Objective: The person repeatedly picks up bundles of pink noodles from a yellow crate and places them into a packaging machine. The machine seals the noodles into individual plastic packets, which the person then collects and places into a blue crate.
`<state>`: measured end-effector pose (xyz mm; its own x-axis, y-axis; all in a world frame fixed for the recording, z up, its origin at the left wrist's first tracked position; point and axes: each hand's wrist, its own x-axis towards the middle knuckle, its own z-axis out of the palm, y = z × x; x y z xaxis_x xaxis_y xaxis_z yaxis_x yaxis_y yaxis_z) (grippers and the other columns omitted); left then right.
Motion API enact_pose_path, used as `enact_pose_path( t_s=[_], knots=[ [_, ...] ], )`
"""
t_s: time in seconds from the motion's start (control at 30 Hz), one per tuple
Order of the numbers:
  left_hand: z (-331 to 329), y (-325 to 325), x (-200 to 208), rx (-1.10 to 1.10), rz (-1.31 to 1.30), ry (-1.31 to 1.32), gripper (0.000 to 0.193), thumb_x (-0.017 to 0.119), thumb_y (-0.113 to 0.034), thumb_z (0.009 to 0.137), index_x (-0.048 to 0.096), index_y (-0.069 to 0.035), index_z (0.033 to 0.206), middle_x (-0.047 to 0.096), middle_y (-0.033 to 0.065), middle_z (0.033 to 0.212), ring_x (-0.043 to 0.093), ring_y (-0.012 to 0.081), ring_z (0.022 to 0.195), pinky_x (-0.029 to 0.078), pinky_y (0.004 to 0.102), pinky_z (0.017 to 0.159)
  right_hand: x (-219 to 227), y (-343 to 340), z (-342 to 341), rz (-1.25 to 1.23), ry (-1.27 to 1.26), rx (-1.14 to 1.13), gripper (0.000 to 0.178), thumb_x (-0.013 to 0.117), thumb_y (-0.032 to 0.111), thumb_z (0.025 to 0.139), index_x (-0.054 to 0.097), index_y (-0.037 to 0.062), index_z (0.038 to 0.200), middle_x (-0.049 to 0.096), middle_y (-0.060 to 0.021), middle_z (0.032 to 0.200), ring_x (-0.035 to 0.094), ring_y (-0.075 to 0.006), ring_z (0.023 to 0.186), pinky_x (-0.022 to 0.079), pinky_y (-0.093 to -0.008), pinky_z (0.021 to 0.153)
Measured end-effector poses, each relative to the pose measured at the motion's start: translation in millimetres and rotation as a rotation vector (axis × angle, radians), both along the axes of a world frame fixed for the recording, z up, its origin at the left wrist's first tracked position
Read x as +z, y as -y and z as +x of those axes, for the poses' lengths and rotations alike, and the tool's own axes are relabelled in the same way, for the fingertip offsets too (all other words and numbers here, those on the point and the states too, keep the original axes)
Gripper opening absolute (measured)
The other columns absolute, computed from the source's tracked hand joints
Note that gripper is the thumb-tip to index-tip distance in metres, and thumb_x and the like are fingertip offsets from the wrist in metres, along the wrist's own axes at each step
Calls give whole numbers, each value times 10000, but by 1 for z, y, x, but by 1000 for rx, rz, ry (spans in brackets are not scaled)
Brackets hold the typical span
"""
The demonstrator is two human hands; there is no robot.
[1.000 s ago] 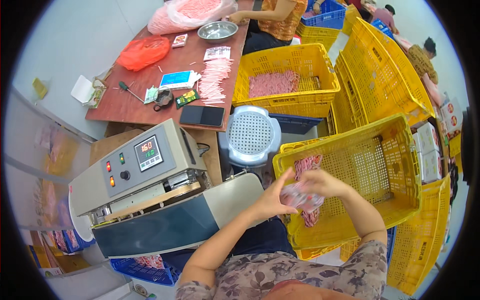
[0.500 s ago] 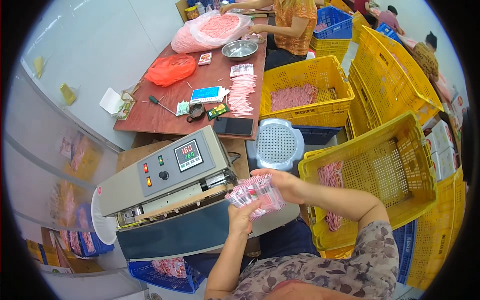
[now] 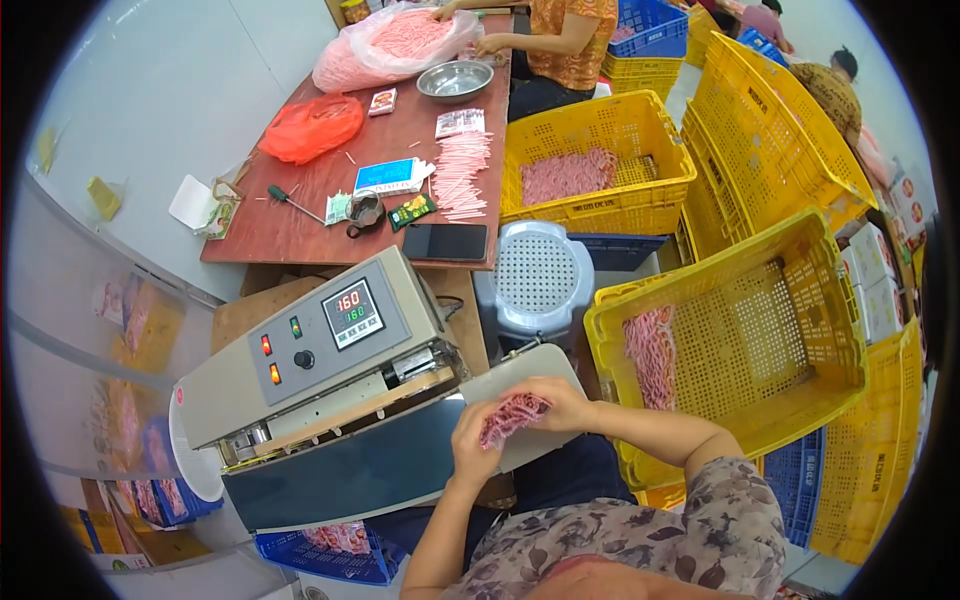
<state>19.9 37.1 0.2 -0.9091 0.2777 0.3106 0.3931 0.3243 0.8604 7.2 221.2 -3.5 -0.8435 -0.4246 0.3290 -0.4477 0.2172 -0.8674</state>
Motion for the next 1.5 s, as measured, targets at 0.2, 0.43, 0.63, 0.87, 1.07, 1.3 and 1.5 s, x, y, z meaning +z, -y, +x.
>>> enact_pose_path(
  t_s=[0.2,0.43,0.63,0.87,1.07,1.3,1.5],
  knots=[
    [-13,1,24,-16,-42,-97,431,692,1,622,541,-12,1026,583,140,936,585,273,820,466,298,717,28,-6,-19,-47,-35,24,491,722,81,643,533,38,1094,595,-105,1011,588,-255,902,458,-319,794],
    [-9,6,1,7,-77,75,437,729,-64,599,555,-17,997,588,136,928,588,279,819,471,333,709,-11,-12,-14,25,159,21,531,733,118,643,519,45,1123,591,-111,1040,587,-235,937,459,-319,813],
    [-7,4,-3,106,-17,108,324,719,-35,615,588,-11,910,611,103,794,603,235,693,476,291,609,-4,-14,-21,55,139,32,629,780,171,604,505,55,1159,594,-105,1050,591,-233,938,463,-306,808],
    [-6,5,0,158,70,131,253,717,-10,630,588,-1,847,608,81,801,592,160,727,463,255,646,-15,-6,-25,57,-105,21,445,766,139,598,577,56,993,632,-72,920,621,-230,815,484,-299,720],
    [3,37,-13,200,25,18,147,674,26,632,591,-10,749,606,67,810,566,150,700,446,247,618,-17,-7,-23,48,-71,41,404,750,93,595,576,54,957,632,-75,903,619,-222,804,484,-291,722],
    [-17,26,-11,300,633,720,56,625,-23,768,575,0,778,534,-6,642,445,44,507,315,159,431,8,11,-39,-110,596,-129,549,786,105,595,525,4,1068,608,-28,924,553,-93,832,453,-250,770],
    [-20,41,-11,468,777,869,60,625,-15,770,569,5,782,531,14,596,438,56,419,273,165,335,4,17,-51,-126,750,-97,553,790,93,604,516,15,1078,599,-28,954,544,-85,839,447,-250,783]
  ],
)
